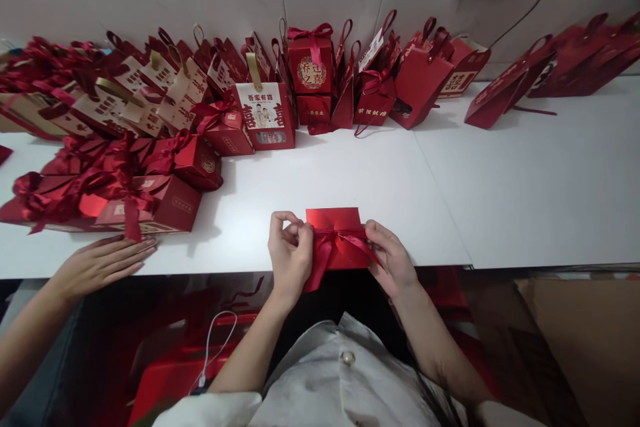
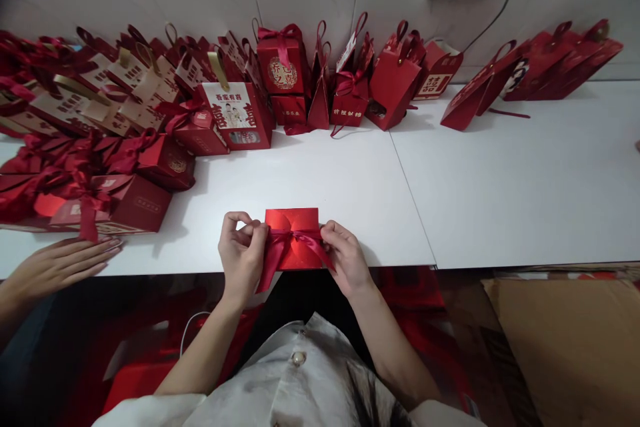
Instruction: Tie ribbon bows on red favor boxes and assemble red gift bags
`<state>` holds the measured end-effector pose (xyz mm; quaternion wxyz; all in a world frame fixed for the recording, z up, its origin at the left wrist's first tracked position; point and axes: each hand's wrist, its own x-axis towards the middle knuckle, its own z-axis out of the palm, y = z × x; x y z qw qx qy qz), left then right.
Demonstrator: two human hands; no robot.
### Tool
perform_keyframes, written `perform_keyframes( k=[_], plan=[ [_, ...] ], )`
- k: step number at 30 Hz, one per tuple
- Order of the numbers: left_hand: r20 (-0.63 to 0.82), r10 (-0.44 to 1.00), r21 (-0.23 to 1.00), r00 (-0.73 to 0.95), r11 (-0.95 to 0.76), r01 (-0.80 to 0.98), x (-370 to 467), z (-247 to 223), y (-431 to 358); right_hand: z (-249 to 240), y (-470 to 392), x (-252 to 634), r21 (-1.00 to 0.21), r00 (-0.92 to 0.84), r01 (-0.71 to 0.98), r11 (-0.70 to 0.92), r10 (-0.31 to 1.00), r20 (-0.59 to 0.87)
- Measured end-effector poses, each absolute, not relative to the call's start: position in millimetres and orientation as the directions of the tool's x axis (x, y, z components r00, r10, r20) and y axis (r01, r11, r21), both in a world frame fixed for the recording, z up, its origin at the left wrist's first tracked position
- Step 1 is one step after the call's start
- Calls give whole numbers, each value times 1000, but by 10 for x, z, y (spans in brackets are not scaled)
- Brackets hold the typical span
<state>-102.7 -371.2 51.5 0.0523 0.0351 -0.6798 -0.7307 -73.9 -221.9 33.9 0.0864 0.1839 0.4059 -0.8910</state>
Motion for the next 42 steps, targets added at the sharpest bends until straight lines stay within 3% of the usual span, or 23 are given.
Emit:
perform_keyframes(
  k=[3, 7, 10, 13, 16, 18, 22, 26, 34, 39, 42],
  plan=[
    [-11, -86, 999, -996, -44, -8, -1034, 505, -3728, 317, -2172, -701, -830, -940, 264, -491, 61, -335],
    [-105, 45, 994, -993, 19, -104, -1020, 574, -3803, 375, -2063, -565, -965, -969, 235, -120, 47, -242],
    [-40, 74, 975, -996, 222, -22, -1003, 656, -3837, 473, -2033, -466, -966, -967, 245, 79, 86, -239],
    [94, 76, 875, -993, 470, 119, -1024, 712, -3837, 571, -2053, -419, -958, -972, 228, 175, 104, -212],
    [215, 161, 790, -963, 551, 268, -1073, 715, -3806, 635, -2070, -405, -962, -978, 197, 190, 106, -179],
    [209, 236, 804, -949, 511, 304, -1098, 688, -3778, 652, -2066, -390, -962, -978, 199, 187, 102, -182],
    [63, 274, 924, -960, 347, 160, -1111, 616, -3742, 637, -2054, -316, -917, -949, 309, 252, 15, -315],
    [-73, 250, 964, -965, 265, -4, -1113, 594, -3736, 629, -2097, -254, -908, -915, 329, 258, -152, -375],
    [-163, 235, 971, -958, 211, -113, -1145, 620, -3734, 633, -2228, -307, -936, -883, 339, -92, -374, -283],
    [-175, 230, 974, -957, 180, -134, -1155, 616, -3732, 505, -2249, -299, -930, -870, 366, 32, -342, -355],
    [-160, 226, 975, -961, 191, -117, -1155, 608, -3728, 498, -2247, -262, -952, -894, 304, 37, -336, -298]
  ],
)
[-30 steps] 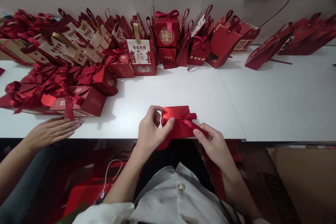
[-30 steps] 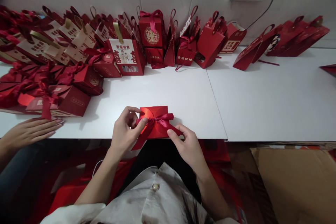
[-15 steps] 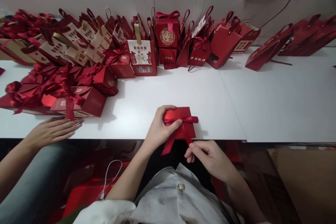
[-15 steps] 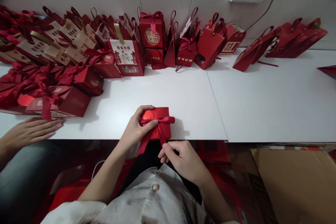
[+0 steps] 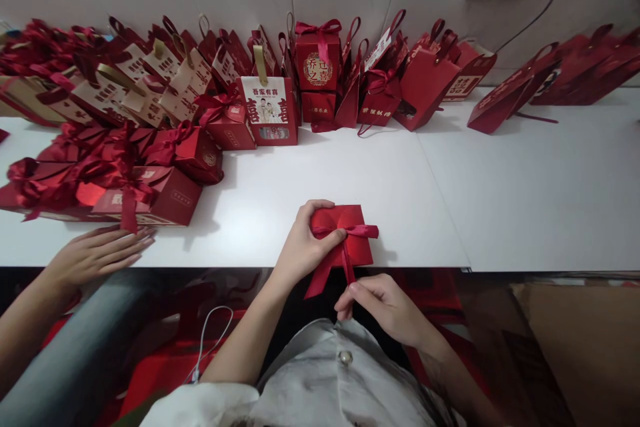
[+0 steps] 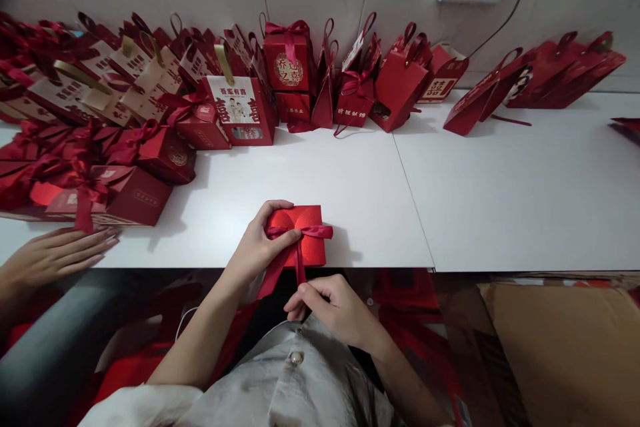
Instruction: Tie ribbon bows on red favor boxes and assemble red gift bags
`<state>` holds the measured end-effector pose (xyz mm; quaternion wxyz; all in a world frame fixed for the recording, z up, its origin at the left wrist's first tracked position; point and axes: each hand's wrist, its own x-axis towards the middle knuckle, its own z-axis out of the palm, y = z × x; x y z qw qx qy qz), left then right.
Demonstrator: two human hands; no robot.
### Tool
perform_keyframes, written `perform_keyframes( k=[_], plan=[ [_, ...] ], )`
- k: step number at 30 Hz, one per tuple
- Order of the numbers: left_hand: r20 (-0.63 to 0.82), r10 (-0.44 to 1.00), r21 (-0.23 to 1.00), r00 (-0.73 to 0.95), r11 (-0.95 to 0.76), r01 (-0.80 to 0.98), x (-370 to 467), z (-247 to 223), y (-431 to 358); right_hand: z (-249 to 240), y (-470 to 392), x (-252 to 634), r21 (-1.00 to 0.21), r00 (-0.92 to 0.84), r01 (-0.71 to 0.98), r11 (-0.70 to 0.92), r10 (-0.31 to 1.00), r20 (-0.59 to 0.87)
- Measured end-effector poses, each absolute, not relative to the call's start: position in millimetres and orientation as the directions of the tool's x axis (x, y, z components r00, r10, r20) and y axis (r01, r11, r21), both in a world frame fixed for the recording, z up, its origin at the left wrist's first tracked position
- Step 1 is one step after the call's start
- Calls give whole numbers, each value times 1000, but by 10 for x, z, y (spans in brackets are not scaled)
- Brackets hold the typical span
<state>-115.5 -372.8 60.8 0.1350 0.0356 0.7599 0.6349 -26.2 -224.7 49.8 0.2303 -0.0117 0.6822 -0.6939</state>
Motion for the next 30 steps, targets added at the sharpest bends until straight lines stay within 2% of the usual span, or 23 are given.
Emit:
perform_keyframes(
  k=[4, 9, 14, 18, 21, 24, 27, 30],
  plan=[
    [-143, 231, 974, -962, 205, -96, -1151, 601, -3728, 489, -2279, -232, -970, -913, 241, -2, -340, -226],
    [-147, 219, 972, -965, 215, -99, -1144, 607, -3729, 411, -2347, -242, -964, -907, 225, 138, -333, -259],
    [-146, 224, 971, -964, 218, -96, -1144, 610, -3727, 448, -2301, -266, -970, -893, 156, 187, -393, -220],
    [-136, 227, 973, -964, 212, -88, -1145, 609, -3737, 542, -2146, -315, -933, -894, 25, 359, -409, -182],
    [-137, 235, 970, -962, 228, -82, -1142, 615, -3748, 617, -1928, -369, -894, -881, 37, 446, -408, -240],
    [-154, 239, 965, -959, 247, -93, -1141, 631, -3750, 648, -1740, -453, -893, -932, 159, 422, -233, -276],
    [-182, 248, 958, -951, 264, -114, -1150, 652, -3742, 619, -1735, -582, -934, -988, 145, 327, -9, -156],
    [-181, 272, 964, -945, 241, -115, -1154, 654, -3742, 558, -1887, -711, -967, -994, 106, 232, 49, -98]
  ],
)
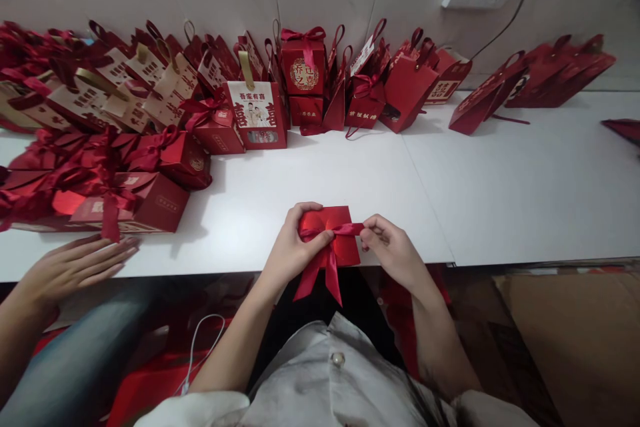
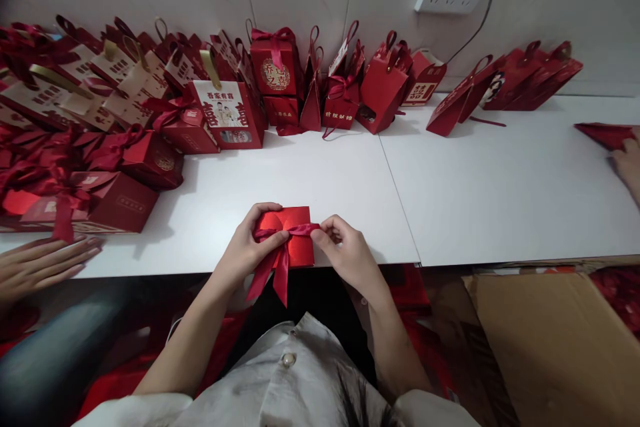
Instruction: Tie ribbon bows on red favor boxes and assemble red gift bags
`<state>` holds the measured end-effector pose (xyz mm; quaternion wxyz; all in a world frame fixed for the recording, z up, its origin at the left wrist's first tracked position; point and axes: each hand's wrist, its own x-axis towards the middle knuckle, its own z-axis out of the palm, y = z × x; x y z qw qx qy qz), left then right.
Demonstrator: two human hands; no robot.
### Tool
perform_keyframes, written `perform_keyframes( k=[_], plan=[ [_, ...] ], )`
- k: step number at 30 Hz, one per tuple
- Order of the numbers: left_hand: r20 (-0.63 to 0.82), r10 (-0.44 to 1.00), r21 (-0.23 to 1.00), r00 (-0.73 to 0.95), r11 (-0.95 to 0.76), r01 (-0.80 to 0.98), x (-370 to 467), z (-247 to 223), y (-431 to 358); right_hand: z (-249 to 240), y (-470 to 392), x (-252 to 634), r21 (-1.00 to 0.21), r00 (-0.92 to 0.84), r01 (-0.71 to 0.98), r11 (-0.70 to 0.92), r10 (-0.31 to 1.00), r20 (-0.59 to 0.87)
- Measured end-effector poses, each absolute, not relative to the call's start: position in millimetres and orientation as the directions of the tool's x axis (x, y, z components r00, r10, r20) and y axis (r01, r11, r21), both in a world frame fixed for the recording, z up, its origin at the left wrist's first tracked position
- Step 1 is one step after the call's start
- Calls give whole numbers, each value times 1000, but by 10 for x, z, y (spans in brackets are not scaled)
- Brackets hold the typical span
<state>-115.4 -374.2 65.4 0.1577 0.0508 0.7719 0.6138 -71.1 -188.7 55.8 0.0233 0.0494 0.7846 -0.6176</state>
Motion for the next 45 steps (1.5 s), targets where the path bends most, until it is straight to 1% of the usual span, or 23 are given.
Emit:
perform_keyframes(
  k=[2, 5, 7, 9, 12, 14, 16, 18, 20, 22, 24, 25, 28, 30, 32, 34, 37, 39, 40, 41, 43, 44, 45],
  plan=[
    [-145, 265, 973, -953, 211, -89, -1138, 627, -3766, 524, -1997, -760, -977, -992, 125, 172, 36, -120],
    [-60, 158, 980, -986, 195, -28, -1072, 544, -3850, 501, -2087, -758, -985, -990, 136, 108, 39, -133],
    [-34, 44, 969, -998, 246, -23, -1012, 485, -3921, 498, -2095, -731, -986, -992, 127, 109, 41, -123],
    [-59, -9, 954, -998, 295, -59, -962, 449, -3979, 497, -2085, -712, -983, -994, 109, 149, 29, -106],
    [-132, 59, 955, -990, 276, -111, -946, 459, -4007, 492, -2080, -725, -973, -998, 63, 220, 8, -63],
    [-138, 104, 964, -985, 244, -109, -966, 492, -3997, 497, -2086, -746, -968, -998, 53, 247, 35, -45],
    [-131, 118, 965, -984, 242, -100, -982, 534, -3991, 524, -2085, -740, -960, -996, 68, 271, 77, -49],
    [-154, 148, 954, -977, 280, -108, -973, 577, -4003, 578, -2066, -683, -943, -994, 99, 319, 85, -75],
    [-215, 182, 918, -960, 372, -135, -933, 618, -4031, 647, -2033, -580, -909, -988, 155, 387, 44, -150],
    [-286, 213, 865, -934, 476, -156, -881, 649, -4059, 712, -2006, -468, -858, -960, 246, 451, -9, -280],
    [-321, 240, 837, -916, 525, -155, -844, 666, -4076, 753, -1997, -391, -807, -926, 311, 502, -31, -376],
    [-320, 251, 839, -913, 523, -150, -836, 668, -4080, 763, -2000, -372, -790, -920, 320, 522, -30, -392],
    [-297, 274, 867, -915, 478, -138, -853, 662, -4078, 766, -2022, -377, -776, -926, 300, 554, -27, -377],
    [-273, 268, 881, -924, 455, -129, -884, 655, -4070, 758, -2035, -394, -781, -920, 299, 549, -53, -389],
    [-248, 244, 892, -938, 434, -123, -915, 646, -4056, 748, -2043, -399, -801, -913, 298, 520, -89, -398],
    [-236, 216, 900, -947, 417, -129, -935, 635, -4042, 734, -2042, -390, -839, -917, 298, 454, -108, -385],
    [-265, 240, 911, -934, 381, -160, -936, 618, -4036, 716, -2006, -358, -873, -932, 301, 385, -76, -355],
    [-279, 282, 913, -918, 373, -164, -931, 603, -4049, 721, -1960, -325, -860, -935, 301, 412, -52, -352],
    [-265, 278, 914, -923, 378, -149, -933, 592, -4059, 731, -1937, -306, -849, -932, 298, 436, -60, -358],
    [-231, 247, 914, -941, 387, -123, -940, 578, -4069, 742, -1922, -285, -840, -924, 294, 455, -89, -371],
    [-125, 145, 915, -981, 399, -58, -974, 543, -4078, 757, -1934, -249, -835, -887, 296, 463, -192, -421],
    [-78, 114, 919, -990, 392, -27, -999, 525, -4072, 754, -1969, -237, -840, -862, 307, 448, -243, -445],
    [-45, 114, 927, -992, 376, 1, -1027, 511, -4058, 739, -2027, -229, -849, -844, 320, 420, -281, -457]
  ],
)
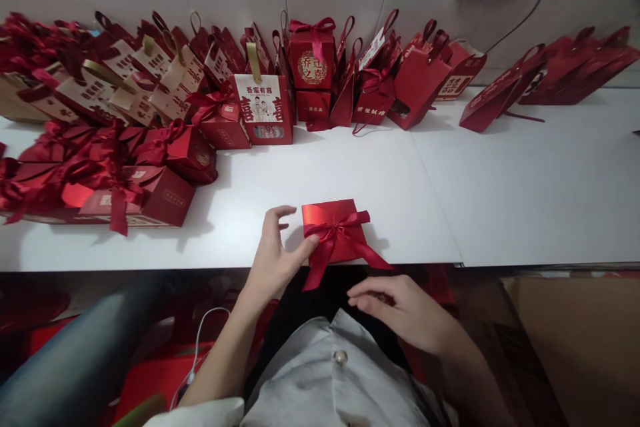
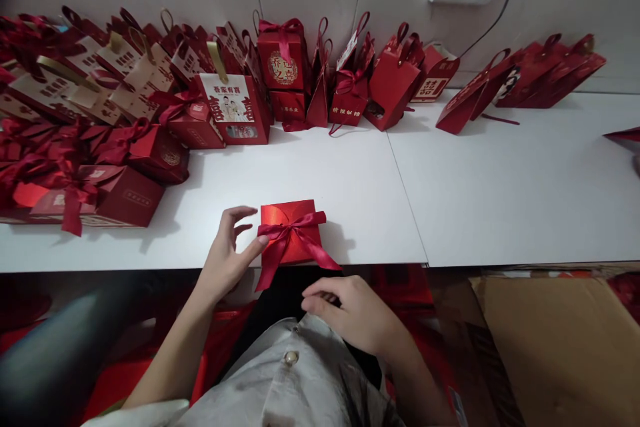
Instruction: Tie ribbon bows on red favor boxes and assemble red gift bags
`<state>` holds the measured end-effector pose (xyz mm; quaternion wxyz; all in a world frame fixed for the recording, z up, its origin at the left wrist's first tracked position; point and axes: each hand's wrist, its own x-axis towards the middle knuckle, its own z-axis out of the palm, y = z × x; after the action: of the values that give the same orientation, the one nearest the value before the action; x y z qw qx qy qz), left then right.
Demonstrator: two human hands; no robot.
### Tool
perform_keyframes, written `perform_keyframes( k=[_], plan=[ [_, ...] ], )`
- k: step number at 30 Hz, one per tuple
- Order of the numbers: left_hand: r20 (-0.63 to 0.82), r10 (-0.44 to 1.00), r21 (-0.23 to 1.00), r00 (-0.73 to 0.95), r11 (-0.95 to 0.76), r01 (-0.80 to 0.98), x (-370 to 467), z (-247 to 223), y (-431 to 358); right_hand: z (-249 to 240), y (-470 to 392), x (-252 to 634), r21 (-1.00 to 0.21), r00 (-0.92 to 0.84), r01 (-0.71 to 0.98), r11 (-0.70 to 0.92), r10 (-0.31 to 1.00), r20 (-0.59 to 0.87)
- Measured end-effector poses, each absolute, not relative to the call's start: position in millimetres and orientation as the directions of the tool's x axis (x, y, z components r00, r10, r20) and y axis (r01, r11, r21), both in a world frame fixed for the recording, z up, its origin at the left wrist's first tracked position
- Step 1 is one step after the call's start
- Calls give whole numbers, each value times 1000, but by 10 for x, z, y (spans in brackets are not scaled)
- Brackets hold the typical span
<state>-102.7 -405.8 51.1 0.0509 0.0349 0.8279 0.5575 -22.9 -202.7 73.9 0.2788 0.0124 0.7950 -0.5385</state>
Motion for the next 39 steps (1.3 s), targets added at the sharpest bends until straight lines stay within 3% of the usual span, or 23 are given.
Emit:
perform_keyframes(
  k=[5, 9, 22, 24, 27, 29, 35, 39],
  plan=[
    [-44, 306, 953, -951, 299, 52, -1114, 548, -3901, 548, -2485, -251, -938, -897, 316, 144, -278, -344],
    [-72, 264, 929, -962, 368, 31, -1093, 637, -3813, 434, -2701, -284, -969, -956, 246, -27, -173, -238],
    [-181, 241, 927, -954, 365, -84, -1159, 659, -3817, 589, -2529, -251, -971, -942, 168, 168, -263, -209],
    [-180, 244, 924, -953, 375, -78, -1161, 652, -3823, 657, -2376, -164, -977, -971, 125, 171, -181, -156],
    [-162, 242, 917, -957, 394, -55, -1159, 643, -3826, 718, -2143, -87, -982, -987, 106, 154, 139, -84],
    [-159, 238, 915, -958, 399, -53, -1155, 642, -3823, 718, -2040, -116, -976, -958, 125, 178, 278, -72],
    [-168, 233, 913, -958, 403, -62, -1135, 651, -3828, 623, -1990, -335, -944, -956, 267, 193, 179, -234],
    [-166, 241, 917, -956, 395, -60, -1127, 640, -3836, 569, -1965, -374, -932, -950, 283, 228, 204, -238]
  ],
)
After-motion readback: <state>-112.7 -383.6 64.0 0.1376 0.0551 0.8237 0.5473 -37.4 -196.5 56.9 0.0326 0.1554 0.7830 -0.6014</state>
